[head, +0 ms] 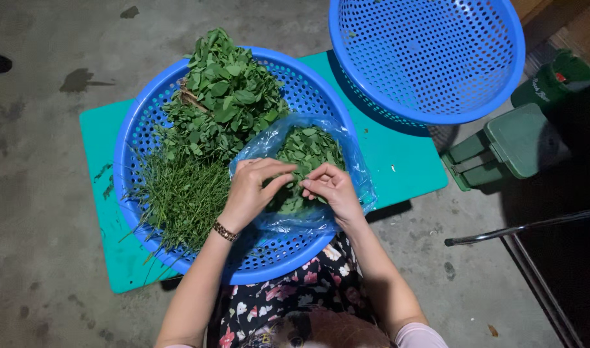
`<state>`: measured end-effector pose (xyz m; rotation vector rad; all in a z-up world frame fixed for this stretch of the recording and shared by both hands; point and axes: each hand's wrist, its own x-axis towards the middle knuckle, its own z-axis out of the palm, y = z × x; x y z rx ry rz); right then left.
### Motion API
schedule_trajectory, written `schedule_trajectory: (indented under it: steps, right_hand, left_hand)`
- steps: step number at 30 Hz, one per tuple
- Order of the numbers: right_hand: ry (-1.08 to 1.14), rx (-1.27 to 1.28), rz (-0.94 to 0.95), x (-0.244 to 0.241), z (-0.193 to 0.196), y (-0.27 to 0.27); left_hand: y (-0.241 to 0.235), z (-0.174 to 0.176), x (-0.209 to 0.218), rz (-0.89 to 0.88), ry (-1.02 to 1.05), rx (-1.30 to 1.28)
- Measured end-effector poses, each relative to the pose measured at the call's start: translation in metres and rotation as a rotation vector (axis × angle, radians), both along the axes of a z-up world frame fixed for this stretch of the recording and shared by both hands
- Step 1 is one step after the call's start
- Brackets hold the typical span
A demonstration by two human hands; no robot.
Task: The person sorts leafy green vegetables by hand, separating leaves from stems. They place the leaves into a plastic bag inside a blue basket and transfer the stems into a second blue basket. The process continues with repeated picking, separating, and placing of the greens.
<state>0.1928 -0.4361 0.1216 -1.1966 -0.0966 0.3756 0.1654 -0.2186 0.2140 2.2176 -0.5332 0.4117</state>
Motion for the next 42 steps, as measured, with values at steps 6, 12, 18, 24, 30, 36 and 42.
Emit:
schedule_trajectory:
  steps: [6, 12, 18, 24, 30, 36, 42]
  right_hand:
    - [-0.773, -0.382, -0.015, -0.002, 0.035, 0.001]
    - [-0.714, -0.502, 0.111, 0.001, 0.055, 0.016]
    - [-0.764, -0.506, 0.062, 0.004, 0.054, 0.024]
    - [-0.444, -0.341, 0.077, 0.002, 0.039, 0.027]
    - [-0.223, -0.161, 0.011, 0.010, 0.029, 0.000]
    - [-0.697, -0.583, -0.232, 0.011, 0.049, -0.011]
    - [-0.896, -0.811, -0.282, -0.017, 0.074, 0.013]
  left_hand:
    - [0.003, -0.013, -0.003, 0.091, 0.188, -0.009]
    - [0.006, -0.031, -0.007, 0.083, 0.422, -0.223]
    - [0.009, -0.022, -0.010, 0.146, 0.476, -0.185]
    - [0.010, -0.015, -0.023, 0.195, 0.061, -0.029]
    - [0.044, -0.008, -0.028, 0.310, 0.073, -0.162]
    - [0.079, 0.001, -0.060, 0.453, -0.021, -0.058]
    - [0.121, -0.014, -0.107, 0.796, -0.028, -0.044]
